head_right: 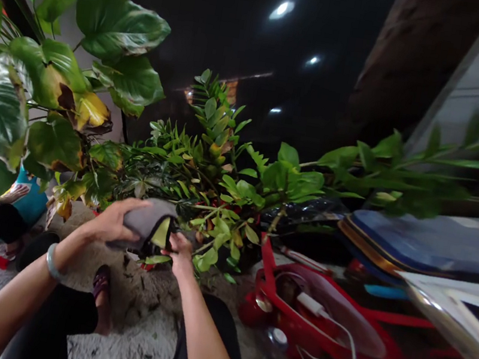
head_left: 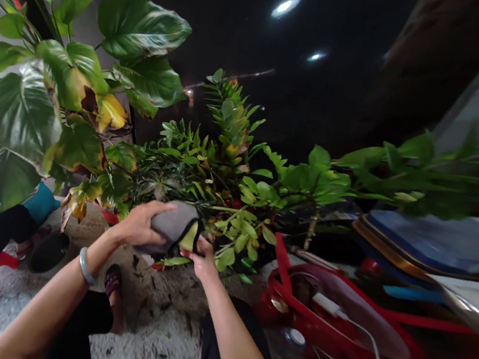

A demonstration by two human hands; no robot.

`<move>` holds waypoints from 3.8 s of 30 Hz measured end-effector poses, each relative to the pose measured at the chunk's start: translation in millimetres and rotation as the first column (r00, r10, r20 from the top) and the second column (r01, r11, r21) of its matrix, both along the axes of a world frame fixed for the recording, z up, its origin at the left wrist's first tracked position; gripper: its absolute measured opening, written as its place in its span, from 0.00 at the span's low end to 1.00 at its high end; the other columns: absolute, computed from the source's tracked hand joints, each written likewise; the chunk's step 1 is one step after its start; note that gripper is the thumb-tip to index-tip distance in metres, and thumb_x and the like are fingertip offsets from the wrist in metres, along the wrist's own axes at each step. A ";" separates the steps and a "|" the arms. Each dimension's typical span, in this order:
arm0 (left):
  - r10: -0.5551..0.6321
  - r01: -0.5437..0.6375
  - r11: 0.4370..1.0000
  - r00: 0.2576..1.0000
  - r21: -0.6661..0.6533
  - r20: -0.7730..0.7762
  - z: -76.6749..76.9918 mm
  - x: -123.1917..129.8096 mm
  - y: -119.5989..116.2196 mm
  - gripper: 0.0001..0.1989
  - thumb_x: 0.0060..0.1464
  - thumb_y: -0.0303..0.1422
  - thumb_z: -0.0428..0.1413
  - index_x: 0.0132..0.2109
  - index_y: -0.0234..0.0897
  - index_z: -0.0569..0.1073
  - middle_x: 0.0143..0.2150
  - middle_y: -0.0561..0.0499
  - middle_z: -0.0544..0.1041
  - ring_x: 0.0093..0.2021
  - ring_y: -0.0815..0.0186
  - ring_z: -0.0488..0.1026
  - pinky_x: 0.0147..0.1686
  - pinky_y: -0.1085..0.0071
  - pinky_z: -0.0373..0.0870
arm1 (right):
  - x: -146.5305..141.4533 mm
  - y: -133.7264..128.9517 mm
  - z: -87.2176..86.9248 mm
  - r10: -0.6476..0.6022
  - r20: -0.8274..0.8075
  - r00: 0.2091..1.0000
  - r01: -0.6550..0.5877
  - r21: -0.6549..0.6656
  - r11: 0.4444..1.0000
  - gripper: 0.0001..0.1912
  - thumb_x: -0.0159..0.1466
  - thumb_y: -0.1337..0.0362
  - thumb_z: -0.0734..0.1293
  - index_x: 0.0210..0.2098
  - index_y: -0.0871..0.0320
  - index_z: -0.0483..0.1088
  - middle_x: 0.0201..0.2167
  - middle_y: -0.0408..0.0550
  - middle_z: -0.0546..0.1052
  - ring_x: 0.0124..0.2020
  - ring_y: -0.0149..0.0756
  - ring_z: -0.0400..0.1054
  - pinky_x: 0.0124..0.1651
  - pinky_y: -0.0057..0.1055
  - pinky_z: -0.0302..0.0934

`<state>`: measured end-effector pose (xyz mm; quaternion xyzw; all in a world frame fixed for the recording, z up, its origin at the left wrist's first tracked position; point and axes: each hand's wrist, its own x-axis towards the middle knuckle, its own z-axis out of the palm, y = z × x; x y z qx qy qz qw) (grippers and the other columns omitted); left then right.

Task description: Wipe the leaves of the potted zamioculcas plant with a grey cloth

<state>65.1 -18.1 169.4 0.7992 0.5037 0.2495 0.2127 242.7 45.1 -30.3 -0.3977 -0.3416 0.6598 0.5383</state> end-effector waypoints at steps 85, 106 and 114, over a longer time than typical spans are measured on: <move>0.596 -0.683 0.620 0.730 0.386 0.334 -29.3 -42.2 -38.0 0.29 0.49 0.30 0.64 0.60 0.46 0.75 0.64 0.48 0.73 0.66 0.53 0.68 0.69 0.55 0.62 | 3.2 -3.3 13.2 -0.031 -0.034 0.999 0.028 -0.096 0.995 0.11 0.51 0.59 0.77 0.30 0.57 0.76 0.29 0.50 0.84 0.23 0.34 0.75 0.20 0.25 0.66; 0.262 -0.258 0.945 0.965 0.202 0.008 -3.1 15.0 29.4 0.34 0.44 0.25 0.64 0.61 0.43 0.76 0.64 0.46 0.74 0.64 0.50 0.71 0.65 0.56 0.66 | 4.8 -8.5 18.7 0.017 -0.017 1.000 -0.019 -0.129 0.991 0.14 0.50 0.57 0.77 0.25 0.57 0.70 0.24 0.49 0.82 0.20 0.32 0.71 0.20 0.25 0.64; 0.005 -0.004 0.999 0.999 0.032 -0.037 -5.3 -25.6 -36.5 0.35 0.42 0.24 0.65 0.60 0.45 0.77 0.66 0.45 0.73 0.65 0.51 0.71 0.65 0.56 0.66 | 9.7 -4.6 14.2 0.007 0.011 1.000 -0.005 -0.143 0.990 0.14 0.50 0.57 0.77 0.23 0.57 0.70 0.21 0.46 0.79 0.17 0.31 0.69 0.18 0.24 0.62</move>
